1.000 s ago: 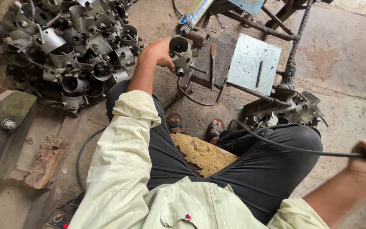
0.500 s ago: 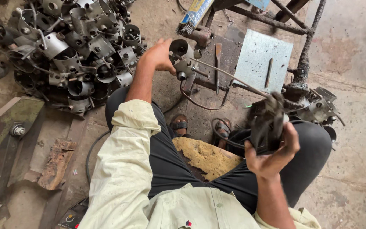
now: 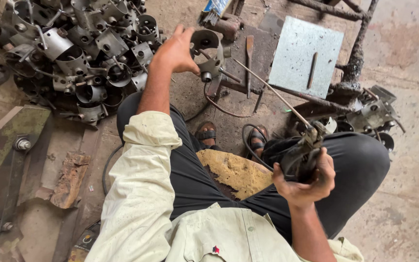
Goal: The person sits on the floor and welds cylindrical metal parts using a handheld welding torch. They pick up a part, weld a seam while sparks fly, then use a metal rod to tap and clean the weld. The person repeats this process on multiple parts, occasionally inspecting the work.
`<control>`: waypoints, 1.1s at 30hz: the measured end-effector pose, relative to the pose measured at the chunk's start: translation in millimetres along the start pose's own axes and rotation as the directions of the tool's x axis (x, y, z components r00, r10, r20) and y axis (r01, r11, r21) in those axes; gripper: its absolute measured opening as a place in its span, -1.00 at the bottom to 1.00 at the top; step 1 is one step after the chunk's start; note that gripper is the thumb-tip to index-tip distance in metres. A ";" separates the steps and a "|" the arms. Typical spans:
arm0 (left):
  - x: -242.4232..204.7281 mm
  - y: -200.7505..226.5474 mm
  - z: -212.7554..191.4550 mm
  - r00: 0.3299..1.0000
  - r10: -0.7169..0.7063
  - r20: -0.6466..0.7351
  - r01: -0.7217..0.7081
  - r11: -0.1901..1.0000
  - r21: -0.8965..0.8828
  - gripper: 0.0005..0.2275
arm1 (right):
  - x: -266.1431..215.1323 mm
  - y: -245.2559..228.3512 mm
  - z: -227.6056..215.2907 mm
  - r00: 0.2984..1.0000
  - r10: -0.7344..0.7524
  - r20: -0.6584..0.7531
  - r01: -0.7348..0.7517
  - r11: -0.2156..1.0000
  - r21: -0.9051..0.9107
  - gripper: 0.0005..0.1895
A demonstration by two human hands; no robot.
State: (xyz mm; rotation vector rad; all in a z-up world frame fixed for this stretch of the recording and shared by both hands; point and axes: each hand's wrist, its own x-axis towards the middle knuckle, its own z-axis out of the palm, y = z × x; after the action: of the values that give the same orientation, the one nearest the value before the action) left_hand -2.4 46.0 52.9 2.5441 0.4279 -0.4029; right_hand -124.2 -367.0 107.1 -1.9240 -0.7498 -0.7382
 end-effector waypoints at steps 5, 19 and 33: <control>-4.3 2.4 -8.8 0.994 0.050 -0.095 -0.051 0.999 -0.011 0.12 | -3.9 3.1 -0.4 0.997 0.065 0.041 -0.066 0.997 0.027 -0.19; 10.9 -19.8 9.8 0.991 0.043 -0.124 -0.040 0.999 0.023 0.21 | -2.4 0.2 14.6 0.999 0.006 0.037 -0.010 0.995 0.104 -0.20; 10.0 -15.6 6.6 0.996 -0.014 -0.088 0.018 0.999 0.044 0.22 | 3.6 -4.3 22.1 0.997 0.024 0.067 -0.031 0.994 0.104 -0.21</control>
State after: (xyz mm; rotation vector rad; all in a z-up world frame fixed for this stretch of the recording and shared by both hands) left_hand -0.4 57.3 37.0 2.6109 0.4775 -0.3112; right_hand -120.8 -344.8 103.1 -1.8668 -0.7857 -0.6087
